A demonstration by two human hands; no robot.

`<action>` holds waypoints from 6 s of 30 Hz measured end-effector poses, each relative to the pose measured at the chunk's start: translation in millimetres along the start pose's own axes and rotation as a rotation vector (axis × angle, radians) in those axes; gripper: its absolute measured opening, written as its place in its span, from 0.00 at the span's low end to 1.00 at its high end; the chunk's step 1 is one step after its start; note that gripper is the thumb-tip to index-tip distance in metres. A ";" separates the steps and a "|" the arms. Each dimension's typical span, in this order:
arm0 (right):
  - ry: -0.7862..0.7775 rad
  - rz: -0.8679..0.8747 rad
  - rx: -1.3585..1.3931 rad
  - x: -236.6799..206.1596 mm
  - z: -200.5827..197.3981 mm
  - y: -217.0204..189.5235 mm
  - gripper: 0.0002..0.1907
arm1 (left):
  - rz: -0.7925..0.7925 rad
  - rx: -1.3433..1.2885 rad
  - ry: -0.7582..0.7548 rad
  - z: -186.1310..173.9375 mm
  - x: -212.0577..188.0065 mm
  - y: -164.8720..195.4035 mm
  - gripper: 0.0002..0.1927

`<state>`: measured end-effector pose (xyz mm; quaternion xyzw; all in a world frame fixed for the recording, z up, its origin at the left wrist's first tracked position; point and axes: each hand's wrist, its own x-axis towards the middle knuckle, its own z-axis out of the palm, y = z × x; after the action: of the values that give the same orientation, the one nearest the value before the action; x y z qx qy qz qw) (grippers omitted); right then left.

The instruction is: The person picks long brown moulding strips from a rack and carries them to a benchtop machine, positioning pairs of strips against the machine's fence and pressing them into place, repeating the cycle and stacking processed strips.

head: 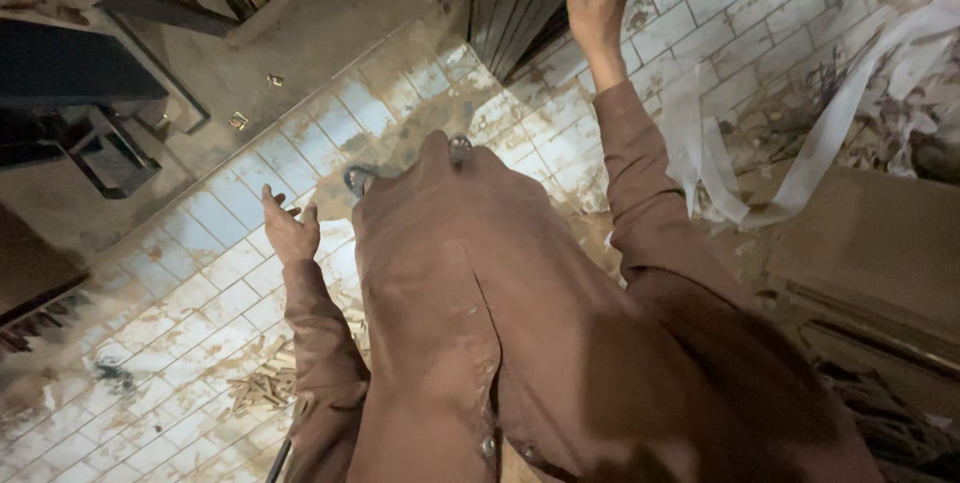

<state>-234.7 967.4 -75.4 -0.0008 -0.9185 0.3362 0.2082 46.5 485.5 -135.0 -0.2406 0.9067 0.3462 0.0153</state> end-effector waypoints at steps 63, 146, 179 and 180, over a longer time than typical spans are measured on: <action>-1.277 0.440 1.299 33.3 370.2 -417.9 0.29 | 0.149 -0.104 0.607 -228.6 164.6 80.3 0.41; -1.985 -1.186 -0.517 -422.1 397.5 -549.8 0.32 | -1.237 -1.003 0.602 -44.0 -264.2 -277.4 0.42; -1.959 -1.085 -0.444 -806.7 545.6 -966.1 0.31 | -1.768 -1.123 0.565 -317.8 -473.2 -643.0 0.26; -1.968 -1.049 -0.432 -820.1 549.7 -972.0 0.30 | -1.754 -1.180 0.550 -334.1 -478.5 -667.6 0.26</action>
<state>438.4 -240.2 -165.7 0.6127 -0.6090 -0.1033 -0.4931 814.0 46.6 -202.2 -0.8418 0.0833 0.5295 -0.0641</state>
